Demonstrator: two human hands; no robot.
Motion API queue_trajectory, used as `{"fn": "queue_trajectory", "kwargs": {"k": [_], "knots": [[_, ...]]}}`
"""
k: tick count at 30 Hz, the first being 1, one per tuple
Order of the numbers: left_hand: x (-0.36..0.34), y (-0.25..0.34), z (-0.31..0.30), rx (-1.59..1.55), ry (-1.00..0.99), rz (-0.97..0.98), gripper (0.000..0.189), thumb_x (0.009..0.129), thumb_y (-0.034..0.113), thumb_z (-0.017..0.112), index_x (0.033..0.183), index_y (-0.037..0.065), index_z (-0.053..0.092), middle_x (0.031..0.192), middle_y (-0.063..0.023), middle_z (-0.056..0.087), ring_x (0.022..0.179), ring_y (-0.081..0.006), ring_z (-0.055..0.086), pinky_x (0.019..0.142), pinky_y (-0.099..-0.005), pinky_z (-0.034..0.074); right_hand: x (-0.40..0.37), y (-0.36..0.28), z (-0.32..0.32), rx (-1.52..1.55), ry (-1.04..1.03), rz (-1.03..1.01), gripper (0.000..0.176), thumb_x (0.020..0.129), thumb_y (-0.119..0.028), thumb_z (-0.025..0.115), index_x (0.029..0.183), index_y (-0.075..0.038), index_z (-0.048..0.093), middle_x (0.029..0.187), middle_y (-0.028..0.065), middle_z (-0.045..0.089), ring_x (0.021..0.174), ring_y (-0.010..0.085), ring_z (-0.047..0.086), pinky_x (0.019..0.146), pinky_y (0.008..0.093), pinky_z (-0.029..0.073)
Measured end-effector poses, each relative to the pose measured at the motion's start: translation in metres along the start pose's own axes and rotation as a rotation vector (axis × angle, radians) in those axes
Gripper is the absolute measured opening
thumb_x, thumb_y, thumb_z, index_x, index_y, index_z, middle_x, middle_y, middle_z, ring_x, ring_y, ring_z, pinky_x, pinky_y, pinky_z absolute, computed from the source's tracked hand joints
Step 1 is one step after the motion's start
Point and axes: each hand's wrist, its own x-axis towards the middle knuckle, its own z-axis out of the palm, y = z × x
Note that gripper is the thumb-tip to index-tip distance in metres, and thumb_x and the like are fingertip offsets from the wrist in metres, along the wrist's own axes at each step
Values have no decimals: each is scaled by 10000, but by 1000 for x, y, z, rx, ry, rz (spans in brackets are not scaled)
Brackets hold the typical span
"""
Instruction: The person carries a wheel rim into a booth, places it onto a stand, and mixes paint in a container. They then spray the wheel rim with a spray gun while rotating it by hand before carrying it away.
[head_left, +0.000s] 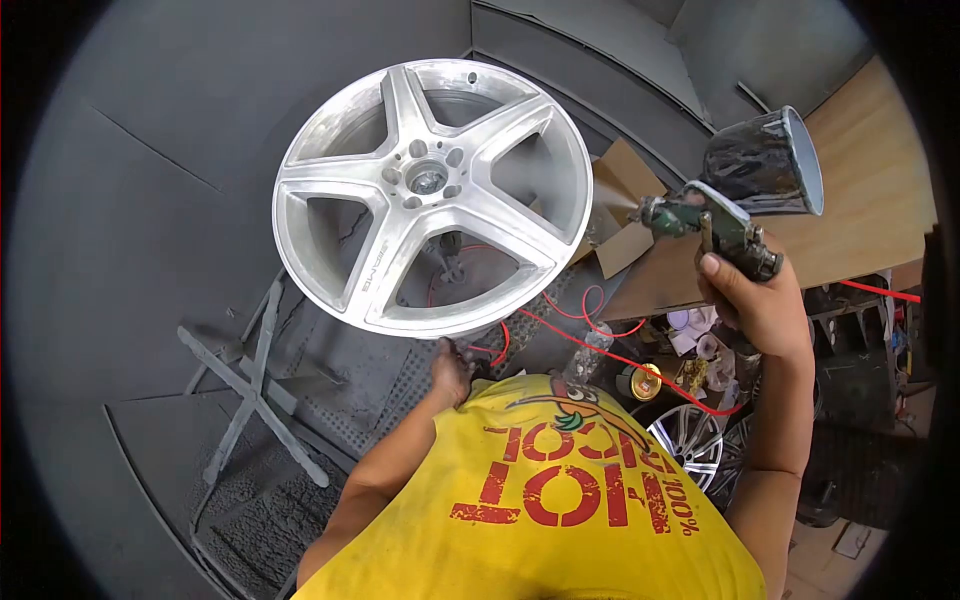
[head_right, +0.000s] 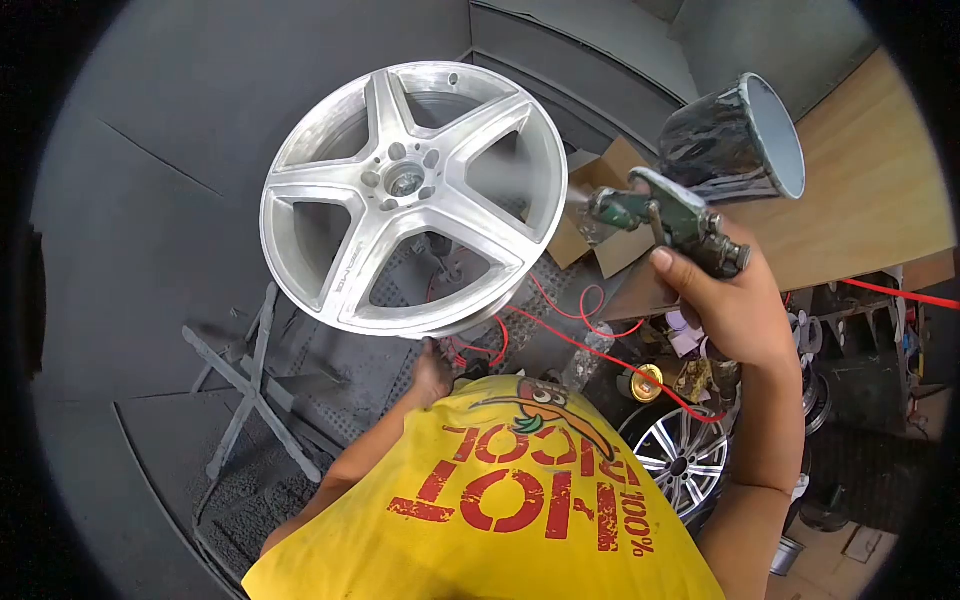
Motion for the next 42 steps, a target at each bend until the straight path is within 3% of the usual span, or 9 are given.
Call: {"fn": "queue_trajectory", "kwargs": {"k": [4,9,16,24,29,35,38,40,42], "knots": [[8,2,0,37,91,38,317,1037,404,428,1101,134,581,961,-18,588,804,-176,541,667,-358,422,9,9,-15,48,51,-69,171,906,-180,690,936,-37,601,654,5,574,459,49,457,414,208,354],[-11,13,13,45,168,76,314,1043,371,417,1127,119,583,980,-30,589,819,-184,541,692,-372,437,11,11,-30,62,93,-69,165,930,-199,658,956,-43,613,716,14,595,567,61,524,429,206,373],[6,32,-16,148,197,129,292,1035,328,433,1074,94,602,896,-34,572,782,-188,532,698,-382,453,18,22,-42,-16,183,-59,169,928,-205,667,937,-53,594,716,12,584,516,56,487,426,209,365],[38,79,-54,240,243,235,273,989,362,477,958,106,567,829,-47,550,693,-182,500,639,-349,428,2,-1,-25,-26,27,-53,186,901,-192,698,946,-45,594,650,-1,565,482,46,469,421,208,351],[50,120,-57,152,370,276,263,935,352,494,1037,136,603,888,-9,579,767,-162,501,732,-376,412,-7,-15,-13,79,-105,-71,175,886,-184,714,934,-43,622,653,-4,578,480,47,469,420,208,351],[85,112,-106,-14,164,264,332,968,454,476,1002,157,622,888,20,582,749,-123,498,704,-354,396,-10,-11,19,-63,-97,-89,161,902,-197,697,917,-53,627,648,-21,568,502,33,472,431,205,355],[43,69,-70,-44,45,232,411,980,530,463,1070,154,604,885,20,563,751,-117,500,674,-331,405,-6,-8,20,-78,-12,-119,159,910,-197,687,915,-58,609,641,-21,553,500,37,467,433,209,358],[30,33,-66,-70,-78,189,556,985,546,447,1347,130,517,1031,-11,561,822,-175,452,794,-371,371,-6,-5,14,-79,24,-111,164,909,-197,687,919,-57,603,643,-18,551,498,41,467,432,213,361],[9,19,-61,26,-117,57,474,1006,534,414,1223,138,556,967,0,564,789,-152,487,737,-337,409,-17,-1,14,-84,76,-103,177,911,-202,684,922,-48,596,659,-10,556,502,46,472,434,217,369]]}}
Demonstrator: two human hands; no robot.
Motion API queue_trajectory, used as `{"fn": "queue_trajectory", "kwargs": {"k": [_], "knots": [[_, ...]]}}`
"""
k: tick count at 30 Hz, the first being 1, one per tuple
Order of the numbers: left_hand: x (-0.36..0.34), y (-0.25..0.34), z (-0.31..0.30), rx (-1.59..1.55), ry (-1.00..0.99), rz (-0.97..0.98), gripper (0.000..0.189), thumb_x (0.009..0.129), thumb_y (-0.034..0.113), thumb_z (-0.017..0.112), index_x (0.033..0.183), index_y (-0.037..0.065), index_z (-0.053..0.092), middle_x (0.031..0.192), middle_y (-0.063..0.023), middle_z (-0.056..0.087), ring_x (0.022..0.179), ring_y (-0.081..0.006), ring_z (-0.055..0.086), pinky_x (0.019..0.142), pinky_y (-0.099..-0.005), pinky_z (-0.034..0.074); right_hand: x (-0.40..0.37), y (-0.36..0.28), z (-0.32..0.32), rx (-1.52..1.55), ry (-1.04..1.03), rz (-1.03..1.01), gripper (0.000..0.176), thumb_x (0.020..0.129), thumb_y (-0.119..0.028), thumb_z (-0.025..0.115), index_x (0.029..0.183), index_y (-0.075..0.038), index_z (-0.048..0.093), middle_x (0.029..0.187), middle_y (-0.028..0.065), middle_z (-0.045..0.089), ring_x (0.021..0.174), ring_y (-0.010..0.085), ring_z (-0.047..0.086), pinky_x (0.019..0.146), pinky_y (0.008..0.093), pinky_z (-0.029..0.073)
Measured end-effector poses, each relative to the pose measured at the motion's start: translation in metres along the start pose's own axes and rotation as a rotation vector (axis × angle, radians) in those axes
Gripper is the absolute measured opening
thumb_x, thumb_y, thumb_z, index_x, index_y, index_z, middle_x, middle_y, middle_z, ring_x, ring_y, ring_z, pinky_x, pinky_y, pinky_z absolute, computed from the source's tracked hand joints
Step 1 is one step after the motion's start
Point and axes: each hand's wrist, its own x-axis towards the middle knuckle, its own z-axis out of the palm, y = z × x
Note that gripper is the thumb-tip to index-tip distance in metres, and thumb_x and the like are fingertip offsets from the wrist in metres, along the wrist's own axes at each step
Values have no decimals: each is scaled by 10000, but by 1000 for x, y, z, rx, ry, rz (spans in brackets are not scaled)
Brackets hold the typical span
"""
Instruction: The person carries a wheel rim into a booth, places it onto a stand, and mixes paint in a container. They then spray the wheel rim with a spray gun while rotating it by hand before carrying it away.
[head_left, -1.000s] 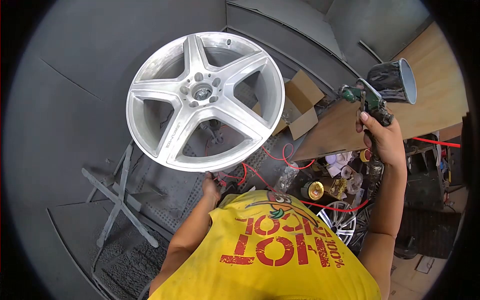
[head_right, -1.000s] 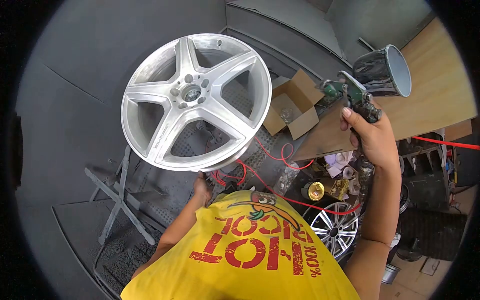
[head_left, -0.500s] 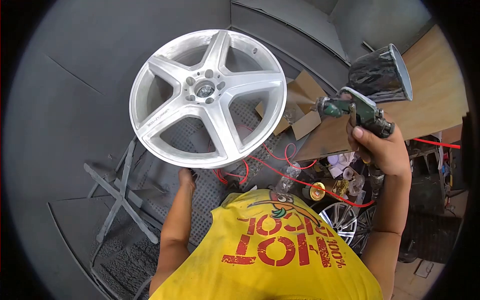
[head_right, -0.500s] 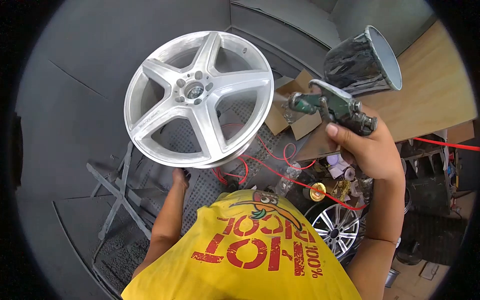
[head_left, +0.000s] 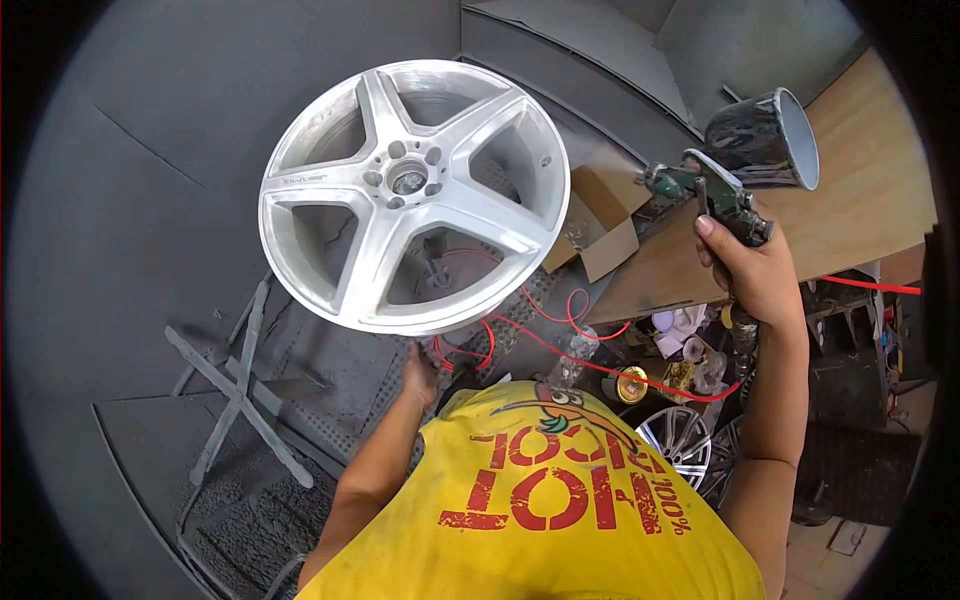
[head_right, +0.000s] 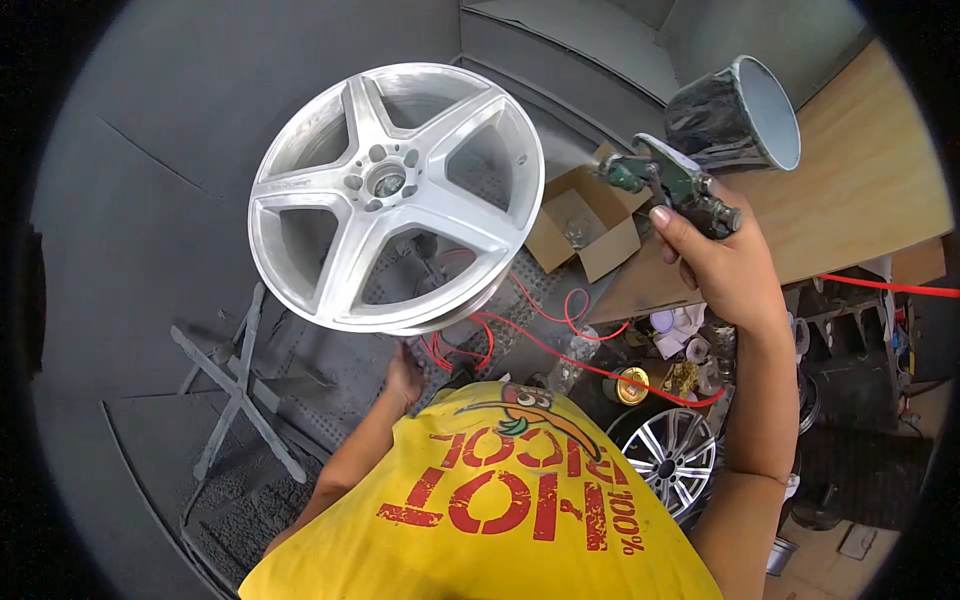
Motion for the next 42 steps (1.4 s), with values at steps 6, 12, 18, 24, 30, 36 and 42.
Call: {"fn": "queue_trajectory", "kwargs": {"k": [6,12,18,24,30,36,42], "knots": [[5,14,11,39,68,45,383,1012,489,432,1053,142,589,816,6,517,714,-144,471,654,-316,411,-4,13,-11,-45,83,-48,191,913,-212,681,949,-42,602,680,-10,562,513,46,475,437,218,364],[42,59,-28,186,233,118,311,993,415,454,1013,143,604,796,7,537,712,-141,477,686,-324,413,1,10,-12,-35,46,40,175,910,-203,688,956,-54,609,649,-20,556,498,44,468,437,215,354],[69,95,-23,4,334,255,273,957,348,504,1044,114,613,935,-20,567,816,-130,504,738,-339,404,3,-6,-13,73,-153,66,164,889,-175,712,903,-49,608,639,-16,562,477,43,459,422,211,347],[45,59,7,-86,325,231,293,968,389,516,997,110,601,827,24,531,663,-128,468,615,-314,382,5,1,3,97,-142,-30,155,903,-170,696,929,-40,615,650,-20,560,519,40,465,452,214,348],[4,18,37,-113,172,100,289,974,433,515,896,161,575,692,46,453,599,-123,419,560,-305,358,-2,4,-2,-21,-17,-15,204,913,-187,683,1031,-34,618,684,-25,552,583,39,473,498,219,359],[51,46,-21,38,212,199,255,977,392,514,913,163,608,711,30,480,641,-124,448,588,-299,365,-14,7,0,-73,75,-47,218,916,-199,681,1044,-38,613,691,-23,549,574,41,471,487,219,361],[42,113,-15,92,348,259,182,938,307,559,932,145,641,756,38,572,589,-105,448,531,-286,336,-13,0,-2,43,-67,37,175,905,-189,697,957,-47,609,645,-13,553,497,48,461,435,221,347]]}}
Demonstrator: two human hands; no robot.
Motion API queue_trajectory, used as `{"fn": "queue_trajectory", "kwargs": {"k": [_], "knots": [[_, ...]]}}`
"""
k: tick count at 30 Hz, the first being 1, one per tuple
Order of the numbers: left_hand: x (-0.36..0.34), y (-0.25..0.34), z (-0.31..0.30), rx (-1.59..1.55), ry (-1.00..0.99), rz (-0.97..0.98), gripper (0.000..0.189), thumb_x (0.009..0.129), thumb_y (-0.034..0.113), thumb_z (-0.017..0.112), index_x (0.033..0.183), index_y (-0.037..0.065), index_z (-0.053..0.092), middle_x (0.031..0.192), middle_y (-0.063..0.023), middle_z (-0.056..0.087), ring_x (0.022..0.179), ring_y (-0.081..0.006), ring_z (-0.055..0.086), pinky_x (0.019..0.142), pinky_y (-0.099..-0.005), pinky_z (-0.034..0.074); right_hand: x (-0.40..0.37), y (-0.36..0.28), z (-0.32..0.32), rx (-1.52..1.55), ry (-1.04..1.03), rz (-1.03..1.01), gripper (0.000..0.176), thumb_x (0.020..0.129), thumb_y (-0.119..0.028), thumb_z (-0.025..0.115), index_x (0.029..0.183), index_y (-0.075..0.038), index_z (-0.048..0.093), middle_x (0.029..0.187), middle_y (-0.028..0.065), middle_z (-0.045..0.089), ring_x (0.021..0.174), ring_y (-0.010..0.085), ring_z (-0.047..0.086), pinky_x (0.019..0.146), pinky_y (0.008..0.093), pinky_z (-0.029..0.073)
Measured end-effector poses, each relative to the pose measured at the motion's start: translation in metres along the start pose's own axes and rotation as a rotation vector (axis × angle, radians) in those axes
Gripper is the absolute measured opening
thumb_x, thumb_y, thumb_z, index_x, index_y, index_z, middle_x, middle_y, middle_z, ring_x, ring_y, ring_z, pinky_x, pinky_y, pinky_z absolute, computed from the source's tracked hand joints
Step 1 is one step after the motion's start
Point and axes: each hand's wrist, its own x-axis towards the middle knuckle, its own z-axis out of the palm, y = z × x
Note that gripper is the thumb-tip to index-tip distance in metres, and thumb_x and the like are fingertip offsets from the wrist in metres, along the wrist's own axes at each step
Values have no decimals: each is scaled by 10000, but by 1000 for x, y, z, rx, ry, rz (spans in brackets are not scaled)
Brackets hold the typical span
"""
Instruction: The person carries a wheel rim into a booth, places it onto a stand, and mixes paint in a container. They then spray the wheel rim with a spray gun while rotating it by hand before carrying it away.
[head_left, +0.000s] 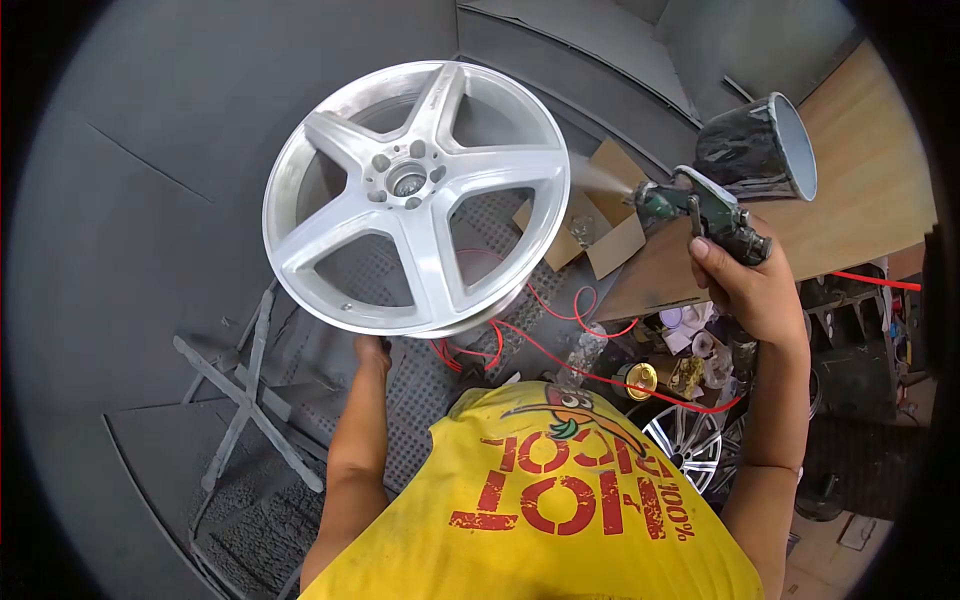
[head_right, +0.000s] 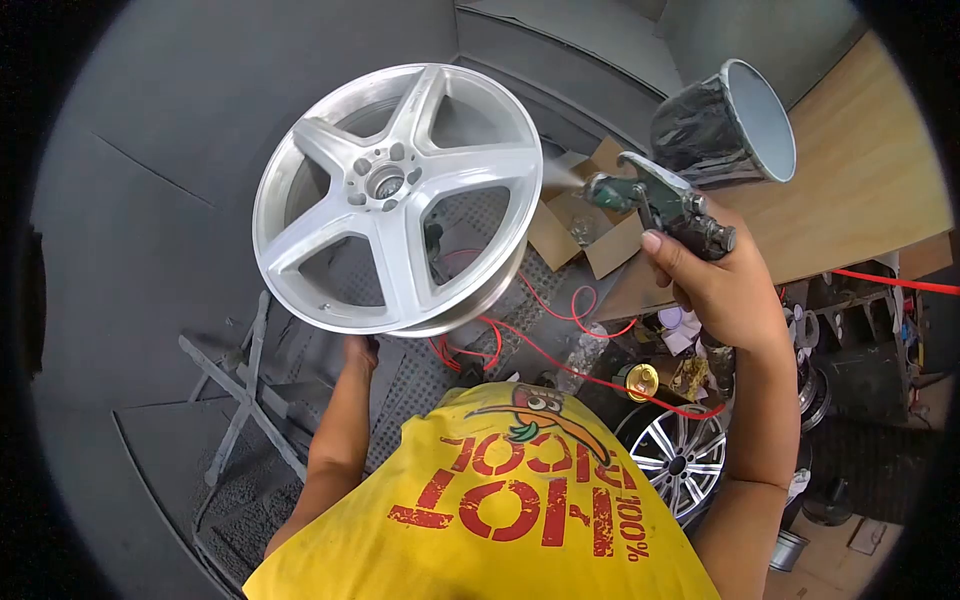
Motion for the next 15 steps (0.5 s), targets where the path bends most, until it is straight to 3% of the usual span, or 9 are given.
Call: {"fn": "queue_trajectory", "kwargs": {"k": [2,3,7,9,15], "knots": [[17,3,6,-170,56,28,180,926,290,570,946,129,648,744,31,589,545,-111,438,491,-286,314,4,-1,-1,65,-66,8,167,901,-183,704,928,-50,608,635,-11,554,483,49,461,422,220,340],[20,1,10,-181,84,54,175,930,295,565,896,138,635,663,34,552,466,-108,395,437,-276,270,4,-2,1,98,-94,8,164,898,-179,707,918,-51,607,634,-11,554,482,50,462,418,219,338],[-12,-24,13,-113,32,48,271,974,383,505,816,180,591,572,52,443,413,-91,335,408,-263,256,-3,-4,17,111,-104,-46,172,897,-182,710,910,-46,606,642,-19,553,499,46,455,432,214,338],[-39,-56,14,-66,-129,50,278,991,444,451,965,216,607,754,71,538,554,-95,411,545,-278,335,0,1,16,58,-56,-80,180,901,-191,705,936,-42,611,650,-24,551,523,42,456,450,213,344],[-88,-105,25,-91,-263,-187,381,1021,487,423,947,135,550,751,4,469,579,-123,405,535,-299,350,-6,6,10,-99,98,-77,329,920,-214,672,1190,-38,609,696,-33,540,569,34,456,484,214,352]]}}
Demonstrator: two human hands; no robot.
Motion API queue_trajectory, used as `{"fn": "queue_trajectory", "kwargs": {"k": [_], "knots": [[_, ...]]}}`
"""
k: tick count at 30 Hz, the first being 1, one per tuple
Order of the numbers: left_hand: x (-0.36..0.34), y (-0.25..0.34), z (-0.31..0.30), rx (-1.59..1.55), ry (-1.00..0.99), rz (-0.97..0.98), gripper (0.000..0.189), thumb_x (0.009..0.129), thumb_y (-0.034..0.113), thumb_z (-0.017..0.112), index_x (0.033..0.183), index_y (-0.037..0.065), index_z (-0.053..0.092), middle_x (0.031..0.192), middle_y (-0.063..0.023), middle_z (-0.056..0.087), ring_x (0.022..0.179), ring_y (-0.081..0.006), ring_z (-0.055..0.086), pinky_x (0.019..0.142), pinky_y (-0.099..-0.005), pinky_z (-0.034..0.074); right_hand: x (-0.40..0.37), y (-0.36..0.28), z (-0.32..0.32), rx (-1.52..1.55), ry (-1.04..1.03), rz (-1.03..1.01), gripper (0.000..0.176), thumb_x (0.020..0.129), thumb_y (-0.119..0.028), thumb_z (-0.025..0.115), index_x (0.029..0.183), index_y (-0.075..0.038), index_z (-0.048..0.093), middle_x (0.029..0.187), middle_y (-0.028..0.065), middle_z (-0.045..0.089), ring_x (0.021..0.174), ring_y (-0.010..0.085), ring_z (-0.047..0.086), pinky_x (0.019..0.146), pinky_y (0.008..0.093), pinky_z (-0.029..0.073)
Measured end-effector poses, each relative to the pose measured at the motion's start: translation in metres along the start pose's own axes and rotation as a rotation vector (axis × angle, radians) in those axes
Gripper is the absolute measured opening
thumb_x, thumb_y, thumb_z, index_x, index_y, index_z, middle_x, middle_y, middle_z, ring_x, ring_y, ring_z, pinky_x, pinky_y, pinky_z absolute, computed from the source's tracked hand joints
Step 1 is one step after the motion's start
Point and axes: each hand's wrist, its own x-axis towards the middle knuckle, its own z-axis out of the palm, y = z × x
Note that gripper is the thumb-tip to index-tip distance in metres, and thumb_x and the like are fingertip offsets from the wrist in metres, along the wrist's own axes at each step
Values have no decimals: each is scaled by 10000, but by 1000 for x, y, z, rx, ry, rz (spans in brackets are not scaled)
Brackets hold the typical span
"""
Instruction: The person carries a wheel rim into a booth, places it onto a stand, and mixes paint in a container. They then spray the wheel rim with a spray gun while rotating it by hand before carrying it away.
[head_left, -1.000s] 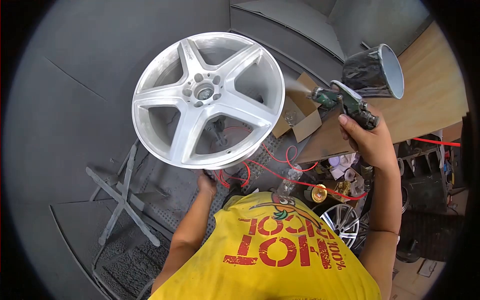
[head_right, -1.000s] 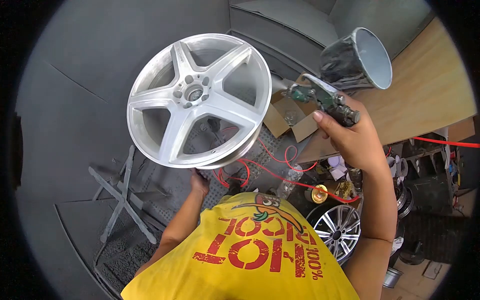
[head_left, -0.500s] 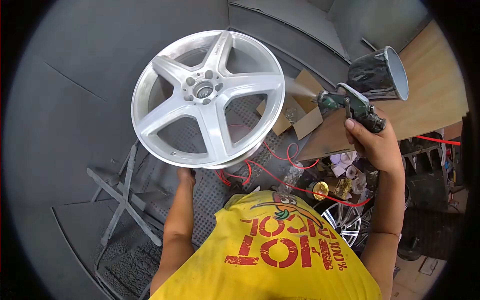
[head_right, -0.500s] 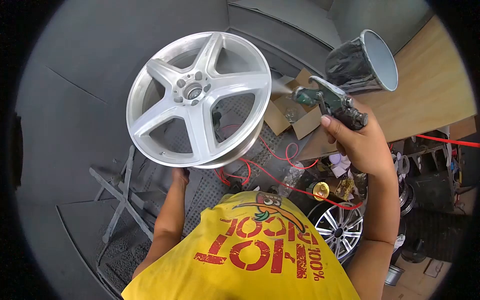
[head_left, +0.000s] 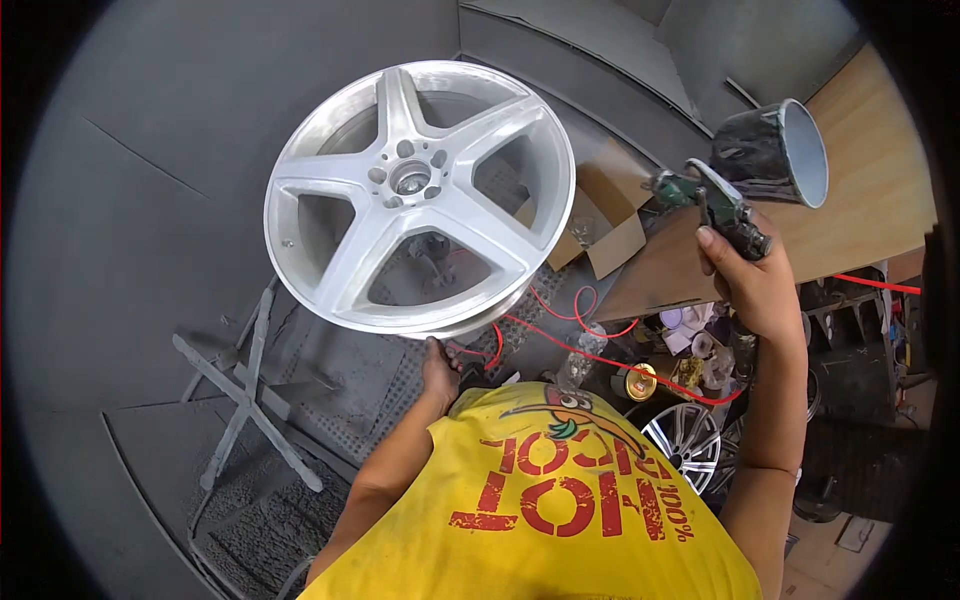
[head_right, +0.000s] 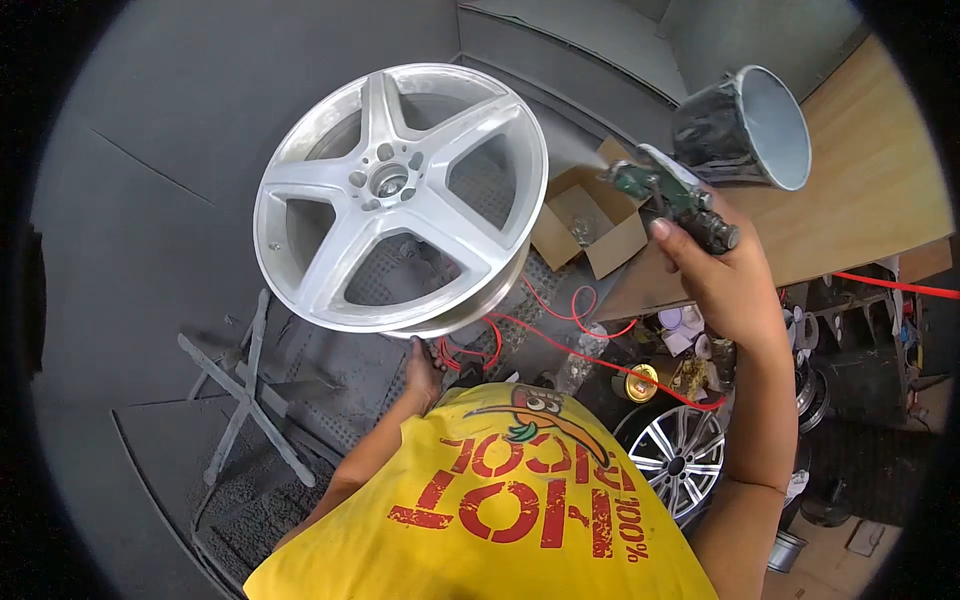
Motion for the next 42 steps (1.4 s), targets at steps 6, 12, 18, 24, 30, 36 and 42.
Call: {"fn": "queue_trajectory", "kwargs": {"k": [6,12,18,24,30,36,42], "knots": [[21,37,-22,124,80,159,351,1015,485,446,929,170,574,728,33,442,557,-120,366,544,-292,332,2,5,-2,-15,77,-61,174,926,-197,672,902,-56,574,645,-18,537,480,25,430,423,202,315],[52,94,-43,170,229,234,269,987,324,475,816,132,554,622,28,440,510,-104,377,453,-296,289,-2,-9,-6,122,-116,70,165,905,-183,699,931,-49,607,637,-13,552,477,39,442,420,210,333],[52,110,-29,31,357,273,245,945,310,492,751,169,546,618,33,453,479,-103,372,439,-276,271,-4,-15,-3,233,-218,69,190,902,-184,703,1007,-44,630,641,-19,548,485,36,433,427,206,330],[17,51,-17,73,148,138,359,984,511,474,854,185,554,703,29,454,565,-113,374,520,-281,319,0,4,-4,44,-13,6,215,922,-175,668,1082,-40,623,671,-29,539,548,27,437,476,208,336],[-1,19,1,-1,94,10,408,995,569,427,962,187,565,747,25,444,589,-123,352,543,-289,326,-2,12,-13,-28,67,3,212,930,-176,651,1076,-29,607,698,-38,519,547,23,408,480,208,333],[28,51,-22,72,147,237,349,1016,485,433,869,184,533,636,51,399,453,-99,311,430,-254,247,-9,13,-14,106,-43,50,182,914,-167,673,1011,-27,607,691,-34,551,551,20,443,457,204,324],[39,80,-26,141,282,298,308,974,355,462,757,144,521,555,27,387,438,-109,330,423,-302,248,-19,2,-12,287,-242,70,209,903,-199,689,992,-27,611,715,11,607,527,44,478,446,194,362]]}}
